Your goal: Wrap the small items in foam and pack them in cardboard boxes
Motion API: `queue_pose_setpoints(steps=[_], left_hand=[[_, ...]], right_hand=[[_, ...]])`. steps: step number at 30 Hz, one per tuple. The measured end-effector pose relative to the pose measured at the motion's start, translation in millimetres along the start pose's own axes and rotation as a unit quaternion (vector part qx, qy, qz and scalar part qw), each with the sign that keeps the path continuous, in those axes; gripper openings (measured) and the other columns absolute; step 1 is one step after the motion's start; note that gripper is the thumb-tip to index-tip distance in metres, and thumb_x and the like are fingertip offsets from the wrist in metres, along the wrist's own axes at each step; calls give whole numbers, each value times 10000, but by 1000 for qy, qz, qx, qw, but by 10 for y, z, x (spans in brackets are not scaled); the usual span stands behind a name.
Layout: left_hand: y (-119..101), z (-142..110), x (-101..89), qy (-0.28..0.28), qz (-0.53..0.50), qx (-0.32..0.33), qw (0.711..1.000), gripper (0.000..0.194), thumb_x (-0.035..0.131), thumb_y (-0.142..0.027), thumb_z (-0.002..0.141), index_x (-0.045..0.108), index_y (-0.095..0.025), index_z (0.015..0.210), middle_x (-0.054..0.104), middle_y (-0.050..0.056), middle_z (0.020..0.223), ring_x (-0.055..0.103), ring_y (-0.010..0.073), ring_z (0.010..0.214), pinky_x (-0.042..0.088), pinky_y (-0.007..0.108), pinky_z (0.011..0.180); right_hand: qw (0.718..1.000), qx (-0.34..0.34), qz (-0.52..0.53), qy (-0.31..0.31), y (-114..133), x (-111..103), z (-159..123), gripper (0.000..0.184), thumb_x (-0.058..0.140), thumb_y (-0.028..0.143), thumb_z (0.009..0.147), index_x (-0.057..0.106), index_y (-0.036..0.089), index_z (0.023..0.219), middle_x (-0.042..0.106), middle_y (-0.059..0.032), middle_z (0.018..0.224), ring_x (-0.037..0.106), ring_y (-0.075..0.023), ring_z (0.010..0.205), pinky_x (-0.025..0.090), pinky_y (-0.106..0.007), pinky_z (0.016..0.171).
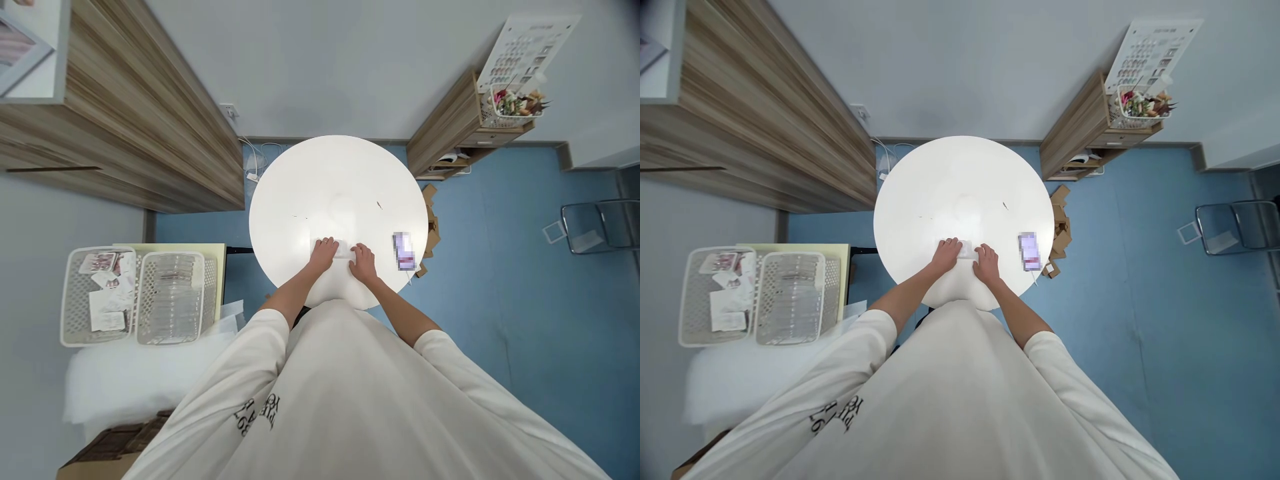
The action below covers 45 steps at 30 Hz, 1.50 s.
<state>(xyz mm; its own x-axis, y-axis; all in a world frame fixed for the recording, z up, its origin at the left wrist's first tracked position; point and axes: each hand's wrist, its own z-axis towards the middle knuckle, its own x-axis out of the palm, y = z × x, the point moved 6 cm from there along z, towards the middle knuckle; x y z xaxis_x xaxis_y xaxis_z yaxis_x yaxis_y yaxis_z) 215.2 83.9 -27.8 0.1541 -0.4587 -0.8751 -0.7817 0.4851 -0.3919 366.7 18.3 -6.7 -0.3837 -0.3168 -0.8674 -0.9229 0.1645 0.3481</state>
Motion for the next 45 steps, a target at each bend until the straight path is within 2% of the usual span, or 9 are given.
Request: queue_pose_setpoints(steps=[3,9,15,23,27,32,37,41,45], left_hand=[[33,-128,-10,19,9,2,1000,514,524,-68,777,532,-204,1272,545,161,1326,480,329,1257,342,484,1040],[29,-440,75,11,33,-11,999,542,489,-42,805,501,-181,1329,502,172,1429,456,322,1305,349,462,1038],[-52,-538,157,-9,50,-42,998,493,426,-70,885,485,-131,1370,366,201,1568,446,328,1339,375,439,1032],[-56,-659,136,41,27,-5,999,639,468,-23,839,447,-213,1449,457,171,1461,377,308,1425,343,433,1098],[-32,-664,141,66,26,4,997,672,492,-18,827,461,-246,1458,416,161,1507,325,320,1466,300,468,1139],[13,-618,120,83,2,-1,997,670,518,-63,840,458,-260,1478,425,148,1514,323,311,1462,273,491,1160],[97,-572,65,99,-46,-7,994,642,513,-77,832,481,-223,1457,449,155,1508,383,312,1432,305,495,1146],[245,-549,45,86,-136,-45,986,755,507,-36,797,360,-203,1519,527,123,1474,469,268,1383,354,435,1134],[340,-581,57,72,-208,-60,974,783,509,-37,812,297,-237,1539,579,70,1450,569,243,1282,435,374,1064]], right_hand=[[999,18,12,26,-7,127,-109,567,505,248,900,415,197,1457,384,-148,1528,396,-316,1356,360,-436,1087],[983,156,95,34,-29,419,-206,581,497,427,949,379,199,1471,493,-152,1409,483,-309,1277,415,-410,1030],[968,233,96,-9,56,531,-156,549,602,442,898,444,182,1355,503,-176,1357,471,-341,1264,389,-450,1020],[938,308,146,-57,88,637,-95,316,648,381,837,547,195,1072,540,-191,1239,491,-363,1202,418,-487,960],[933,302,194,-29,73,682,-41,204,618,309,837,557,207,1003,603,-160,1154,579,-311,1077,458,-427,895],[917,284,277,-43,83,648,-25,359,613,268,805,517,222,1149,676,-76,1011,630,-247,914,481,-335,796],[947,173,268,-42,307,616,-4,306,529,268,835,534,243,1140,679,-39,988,623,-228,867,487,-329,765],[968,91,232,-8,498,655,5,327,481,242,861,560,235,1178,673,-55,1038,618,-226,893,495,-349,800],[977,55,206,8,592,656,-18,365,425,230,923,573,201,1256,661,-98,1147,624,-227,985,492,-345,870]])
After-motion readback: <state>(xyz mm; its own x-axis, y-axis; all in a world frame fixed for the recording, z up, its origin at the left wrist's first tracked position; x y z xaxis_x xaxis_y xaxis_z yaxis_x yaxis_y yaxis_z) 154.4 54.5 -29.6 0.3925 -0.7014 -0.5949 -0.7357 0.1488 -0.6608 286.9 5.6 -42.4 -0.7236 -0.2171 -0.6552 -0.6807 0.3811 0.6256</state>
